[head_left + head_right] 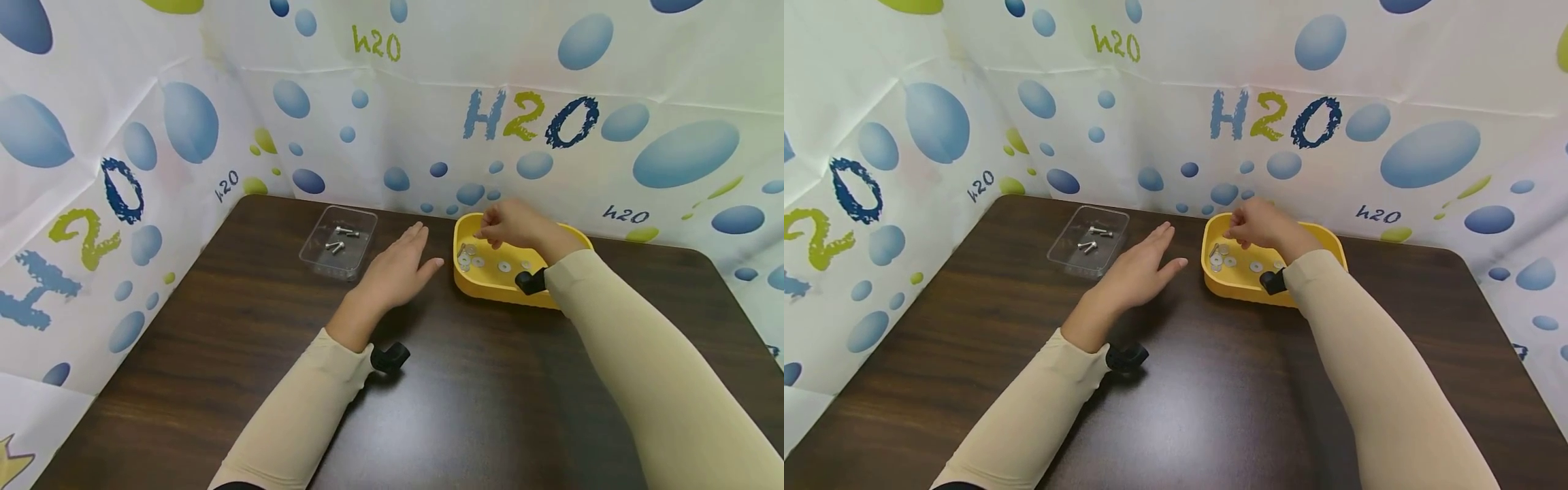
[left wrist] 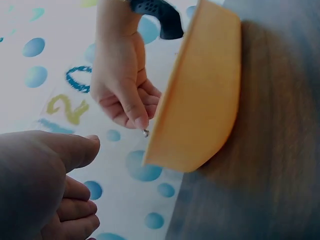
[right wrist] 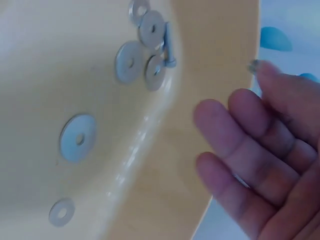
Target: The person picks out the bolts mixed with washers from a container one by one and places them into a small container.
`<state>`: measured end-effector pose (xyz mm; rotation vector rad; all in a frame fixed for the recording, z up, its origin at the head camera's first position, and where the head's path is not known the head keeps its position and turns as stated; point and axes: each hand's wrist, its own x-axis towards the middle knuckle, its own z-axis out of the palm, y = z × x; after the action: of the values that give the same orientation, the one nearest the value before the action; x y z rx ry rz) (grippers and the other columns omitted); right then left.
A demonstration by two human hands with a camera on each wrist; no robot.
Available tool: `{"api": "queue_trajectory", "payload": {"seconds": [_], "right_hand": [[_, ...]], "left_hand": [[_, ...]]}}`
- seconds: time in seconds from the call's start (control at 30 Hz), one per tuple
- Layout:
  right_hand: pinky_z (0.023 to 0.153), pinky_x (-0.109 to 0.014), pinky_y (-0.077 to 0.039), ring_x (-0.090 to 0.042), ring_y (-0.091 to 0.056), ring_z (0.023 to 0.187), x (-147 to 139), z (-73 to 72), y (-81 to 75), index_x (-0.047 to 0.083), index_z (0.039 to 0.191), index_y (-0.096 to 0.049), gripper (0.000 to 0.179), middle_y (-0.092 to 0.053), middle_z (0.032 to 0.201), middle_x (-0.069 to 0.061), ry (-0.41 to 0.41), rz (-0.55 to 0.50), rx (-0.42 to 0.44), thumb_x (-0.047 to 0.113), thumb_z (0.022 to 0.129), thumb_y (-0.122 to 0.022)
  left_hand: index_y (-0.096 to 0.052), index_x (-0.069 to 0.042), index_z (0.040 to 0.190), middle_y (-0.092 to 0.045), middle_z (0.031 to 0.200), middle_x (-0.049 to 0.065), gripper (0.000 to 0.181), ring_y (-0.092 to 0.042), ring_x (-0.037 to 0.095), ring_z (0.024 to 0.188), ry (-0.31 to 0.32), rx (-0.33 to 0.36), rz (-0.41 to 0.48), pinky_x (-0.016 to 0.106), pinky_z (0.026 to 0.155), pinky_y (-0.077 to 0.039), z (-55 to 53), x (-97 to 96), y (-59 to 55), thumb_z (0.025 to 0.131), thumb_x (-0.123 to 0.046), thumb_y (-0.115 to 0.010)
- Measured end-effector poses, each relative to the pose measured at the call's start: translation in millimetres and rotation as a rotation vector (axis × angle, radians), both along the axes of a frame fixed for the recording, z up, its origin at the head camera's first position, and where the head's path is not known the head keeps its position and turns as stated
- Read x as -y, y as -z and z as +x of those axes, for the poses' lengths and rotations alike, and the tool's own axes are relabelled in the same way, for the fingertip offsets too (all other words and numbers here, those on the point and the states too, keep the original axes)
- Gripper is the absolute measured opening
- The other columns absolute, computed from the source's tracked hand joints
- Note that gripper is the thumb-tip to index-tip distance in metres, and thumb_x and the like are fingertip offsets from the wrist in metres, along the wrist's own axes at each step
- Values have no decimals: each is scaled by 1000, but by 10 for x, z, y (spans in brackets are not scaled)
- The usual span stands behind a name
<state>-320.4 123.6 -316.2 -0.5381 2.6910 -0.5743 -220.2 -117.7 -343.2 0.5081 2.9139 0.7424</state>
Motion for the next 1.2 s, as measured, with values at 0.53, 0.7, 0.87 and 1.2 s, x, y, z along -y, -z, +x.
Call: {"api": "queue_trajectory", "payload": {"seconds": [0.53, 0.7, 0.87, 1.2], "right_hand": [[81, -36, -53, -22, -60, 88, 564, 239, -304, 12, 105, -70, 22, -71, 95, -5, -47, -142, -229, 31, 99, -60], [77, -34, -52, -21, -59, 83, 798, 282, -246, 11, 105, -72, 22, -72, 96, -4, -116, -200, -271, 29, 98, -61], [74, -31, -52, -20, -57, 79, 1109, 302, -111, 12, 101, -73, 21, -70, 91, -2, -141, -249, -283, 30, 97, -64], [78, -26, -53, -11, -60, 83, 1787, 487, 253, 16, 103, -73, 18, -71, 97, 4, -205, -279, -295, 30, 96, -65]], "left_hand": [[-14, -6, 158, -9, 166, 8, 78, -12, 26, 153, -163, 17, 35, 49, 122, -18, -68, 1000, -176, 101, -49, -45], [-13, -5, 158, -8, 166, 9, 79, -11, 28, 153, -203, 52, 15, 52, 121, -16, -30, 1284, -156, 101, -49, -46], [-9, -5, 158, -3, 167, 8, 84, -8, 31, 153, -208, 115, 2, 54, 121, -14, 8, 1500, -165, 100, -54, -45], [-11, -2, 157, -7, 166, 14, 85, -14, 35, 151, -170, 136, -34, 55, 120, -18, -26, 1678, -81, 99, -50, -51]]}}
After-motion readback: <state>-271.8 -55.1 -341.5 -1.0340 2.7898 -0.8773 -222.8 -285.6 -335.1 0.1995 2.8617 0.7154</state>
